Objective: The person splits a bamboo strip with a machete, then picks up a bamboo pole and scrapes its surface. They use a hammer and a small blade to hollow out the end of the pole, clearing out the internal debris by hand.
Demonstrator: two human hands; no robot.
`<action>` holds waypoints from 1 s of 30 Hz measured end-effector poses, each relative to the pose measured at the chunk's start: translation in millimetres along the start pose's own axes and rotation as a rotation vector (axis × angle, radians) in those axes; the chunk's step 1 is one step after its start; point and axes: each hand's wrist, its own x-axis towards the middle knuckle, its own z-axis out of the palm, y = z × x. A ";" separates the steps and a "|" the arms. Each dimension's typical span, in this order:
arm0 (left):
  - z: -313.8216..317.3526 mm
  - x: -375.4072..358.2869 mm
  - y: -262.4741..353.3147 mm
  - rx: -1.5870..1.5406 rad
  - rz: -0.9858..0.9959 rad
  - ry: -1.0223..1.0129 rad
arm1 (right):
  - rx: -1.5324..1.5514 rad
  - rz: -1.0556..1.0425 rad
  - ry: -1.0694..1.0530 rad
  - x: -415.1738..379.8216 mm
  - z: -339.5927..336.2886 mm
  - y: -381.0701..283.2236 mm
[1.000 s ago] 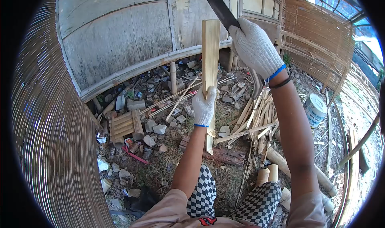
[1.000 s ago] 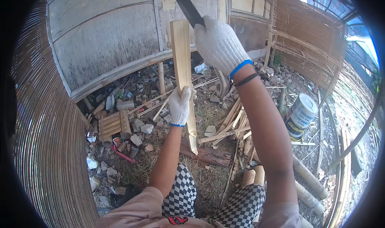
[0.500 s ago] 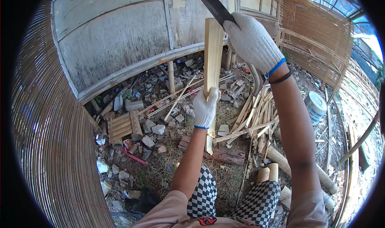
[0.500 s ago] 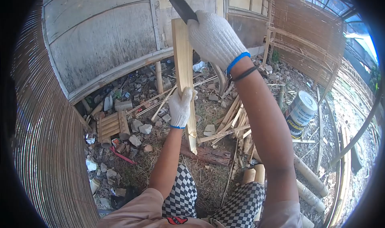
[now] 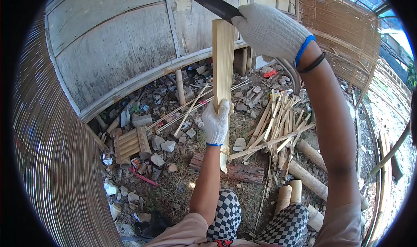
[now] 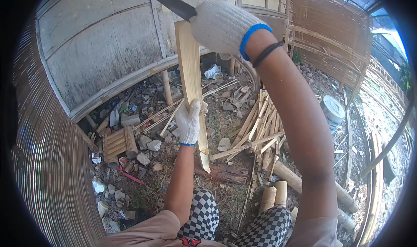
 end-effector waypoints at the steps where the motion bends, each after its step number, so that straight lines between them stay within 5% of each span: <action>1: 0.2 -0.3 5.6 0.065 -0.025 0.002 | 0.016 -0.017 0.009 -0.2 0.2 0.2; 5: 6.3 0.7 3.6 0.044 -0.041 0.020 | 0.123 -0.109 0.178 -8.8 8.9 10.9; 10: 3.3 3.9 3.9 0.094 -0.045 0.002 | 0.502 0.200 0.142 -13.1 23.1 -6.7; 20: -25.4 -36.1 22.6 0.247 -0.136 0.019 | 0.442 0.186 0.191 -67.2 -7.2 -62.8; 25: -46.8 -46.8 -1.2 -0.014 -0.316 -0.008 | 0.405 0.212 0.221 -100.9 -16.5 -65.4; 27: -44.1 -48.8 10.6 0.665 -0.248 -0.215 | 0.393 0.223 0.222 -118.3 -20.0 -68.3; 30: -63.5 -62.7 -50.3 -0.444 -0.477 0.109 | 0.379 0.236 0.225 -141.4 -28.3 -74.0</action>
